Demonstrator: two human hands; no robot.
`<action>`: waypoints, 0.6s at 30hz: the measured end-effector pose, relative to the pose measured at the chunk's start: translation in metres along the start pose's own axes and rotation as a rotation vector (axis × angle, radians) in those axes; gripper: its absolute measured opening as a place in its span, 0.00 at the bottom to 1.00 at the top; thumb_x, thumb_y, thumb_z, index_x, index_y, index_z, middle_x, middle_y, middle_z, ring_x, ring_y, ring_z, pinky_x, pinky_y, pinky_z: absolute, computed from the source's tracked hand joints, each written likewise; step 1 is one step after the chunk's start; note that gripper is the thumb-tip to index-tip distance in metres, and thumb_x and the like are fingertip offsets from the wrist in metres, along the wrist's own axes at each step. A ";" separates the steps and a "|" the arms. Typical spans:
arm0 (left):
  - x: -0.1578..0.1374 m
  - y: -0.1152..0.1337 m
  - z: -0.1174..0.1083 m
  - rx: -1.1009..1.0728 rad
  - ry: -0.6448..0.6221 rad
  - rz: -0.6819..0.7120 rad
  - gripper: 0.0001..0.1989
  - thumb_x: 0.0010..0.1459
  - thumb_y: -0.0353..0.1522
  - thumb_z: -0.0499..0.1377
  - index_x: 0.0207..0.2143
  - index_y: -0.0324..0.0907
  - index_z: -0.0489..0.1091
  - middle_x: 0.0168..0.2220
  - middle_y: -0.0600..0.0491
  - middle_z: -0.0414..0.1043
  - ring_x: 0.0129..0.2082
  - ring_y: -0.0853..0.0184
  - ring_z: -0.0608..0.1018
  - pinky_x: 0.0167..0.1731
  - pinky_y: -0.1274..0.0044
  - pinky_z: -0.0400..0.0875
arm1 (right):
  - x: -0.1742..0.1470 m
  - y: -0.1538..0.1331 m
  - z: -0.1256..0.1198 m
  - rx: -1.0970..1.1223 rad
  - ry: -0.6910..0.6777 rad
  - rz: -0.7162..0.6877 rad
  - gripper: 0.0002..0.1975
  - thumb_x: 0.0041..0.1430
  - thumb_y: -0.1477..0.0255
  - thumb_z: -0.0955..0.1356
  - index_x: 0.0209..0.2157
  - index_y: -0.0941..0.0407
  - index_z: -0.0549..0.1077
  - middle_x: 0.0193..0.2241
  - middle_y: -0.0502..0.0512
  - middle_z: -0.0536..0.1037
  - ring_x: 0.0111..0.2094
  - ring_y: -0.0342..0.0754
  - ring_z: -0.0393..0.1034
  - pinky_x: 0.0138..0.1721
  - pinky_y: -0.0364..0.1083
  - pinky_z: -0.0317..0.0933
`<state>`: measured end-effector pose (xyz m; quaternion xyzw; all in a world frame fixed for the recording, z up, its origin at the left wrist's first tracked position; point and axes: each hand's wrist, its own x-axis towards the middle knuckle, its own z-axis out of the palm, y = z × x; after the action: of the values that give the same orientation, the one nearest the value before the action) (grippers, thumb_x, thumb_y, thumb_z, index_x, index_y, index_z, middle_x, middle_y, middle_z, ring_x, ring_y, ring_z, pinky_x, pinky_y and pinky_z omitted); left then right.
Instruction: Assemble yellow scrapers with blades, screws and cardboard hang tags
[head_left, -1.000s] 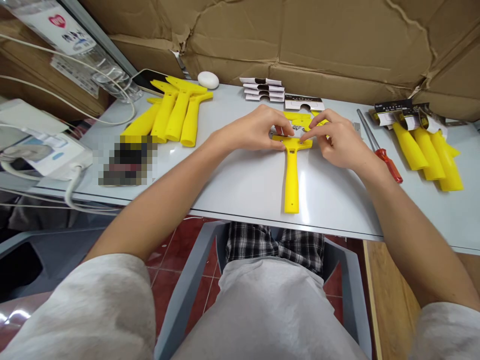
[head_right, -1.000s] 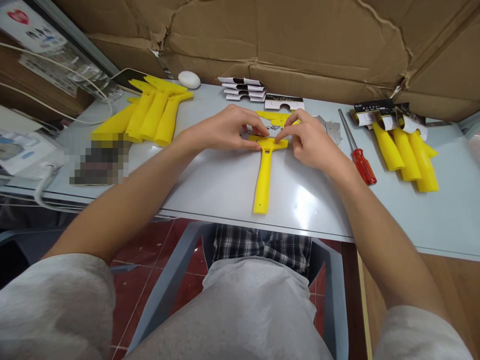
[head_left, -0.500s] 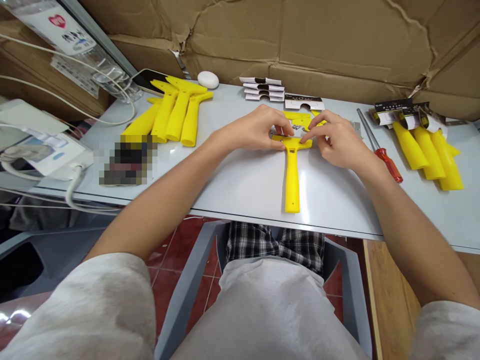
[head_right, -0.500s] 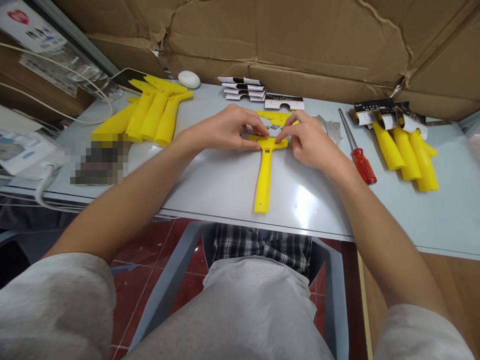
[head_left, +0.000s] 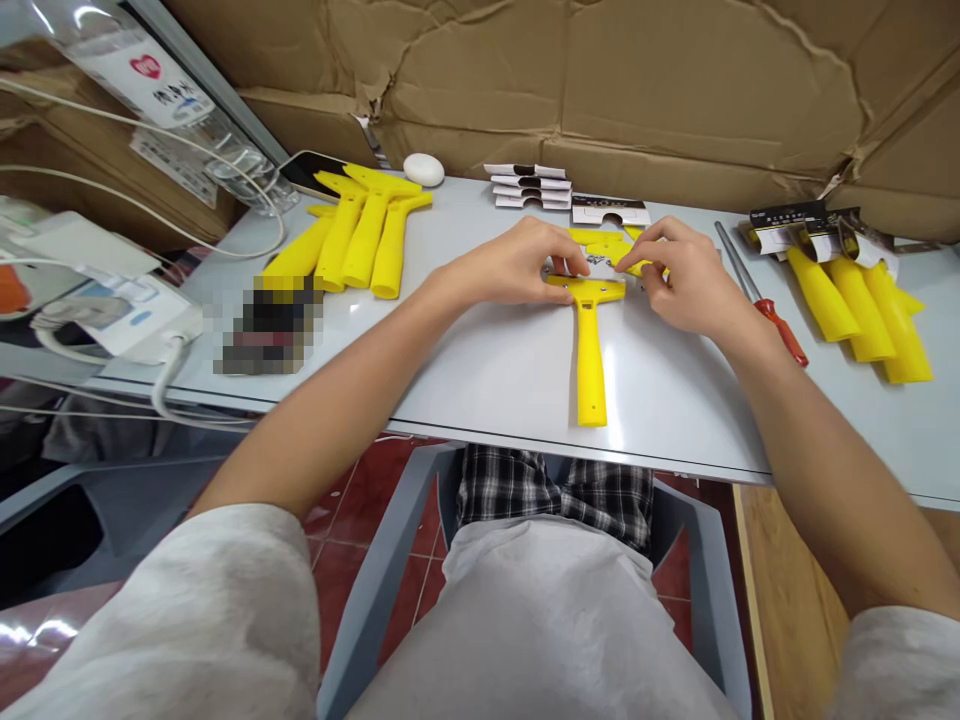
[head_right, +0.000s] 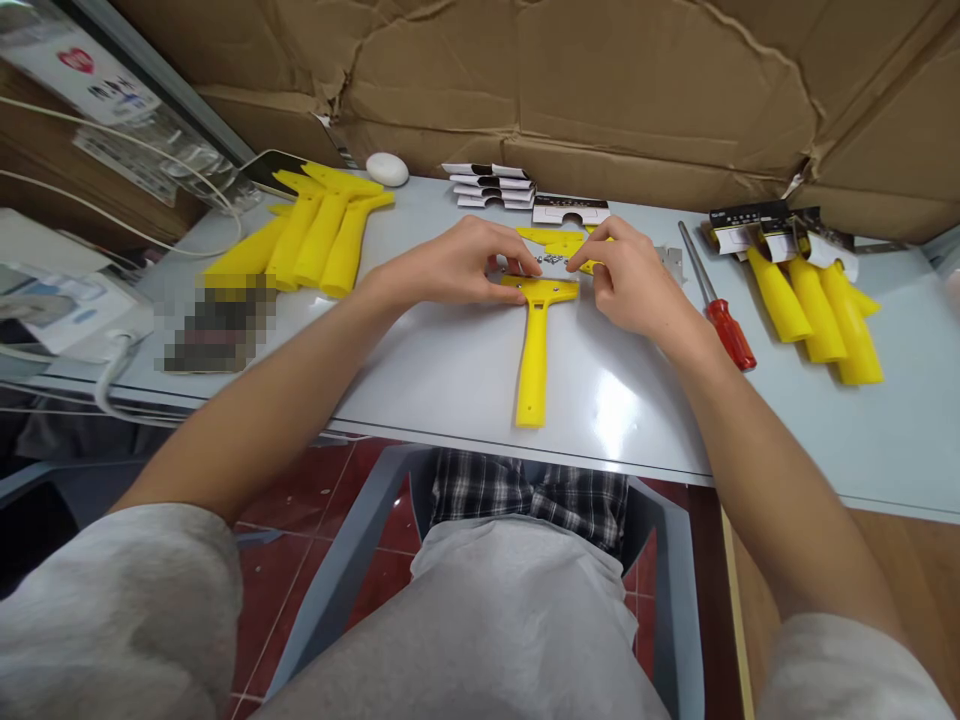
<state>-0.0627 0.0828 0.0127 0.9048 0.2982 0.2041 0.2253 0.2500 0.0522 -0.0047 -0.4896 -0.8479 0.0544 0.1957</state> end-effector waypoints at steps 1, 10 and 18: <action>0.000 0.000 0.001 -0.002 -0.002 0.001 0.18 0.64 0.41 0.79 0.53 0.43 0.90 0.50 0.47 0.91 0.50 0.56 0.90 0.60 0.64 0.84 | 0.000 0.000 -0.001 0.015 0.003 0.010 0.26 0.78 0.66 0.63 0.63 0.55 0.87 0.62 0.65 0.78 0.64 0.54 0.76 0.74 0.56 0.75; -0.007 -0.003 -0.038 -0.039 0.181 -0.097 0.19 0.62 0.45 0.77 0.52 0.49 0.89 0.55 0.47 0.92 0.51 0.54 0.89 0.51 0.62 0.87 | 0.002 -0.001 -0.022 -0.056 0.027 0.256 0.21 0.82 0.66 0.64 0.61 0.54 0.87 0.65 0.65 0.78 0.54 0.48 0.76 0.71 0.55 0.74; -0.025 -0.042 -0.060 0.226 0.263 -0.308 0.25 0.74 0.57 0.65 0.58 0.52 0.87 0.54 0.55 0.91 0.55 0.58 0.82 0.70 0.60 0.79 | -0.003 0.056 -0.029 -0.162 0.025 0.250 0.21 0.78 0.64 0.70 0.60 0.59 0.89 0.49 0.67 0.84 0.40 0.43 0.65 0.58 0.47 0.70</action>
<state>-0.1306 0.1142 0.0338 0.8338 0.4804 0.2487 0.1101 0.3073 0.0757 0.0050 -0.6060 -0.7796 0.0039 0.1577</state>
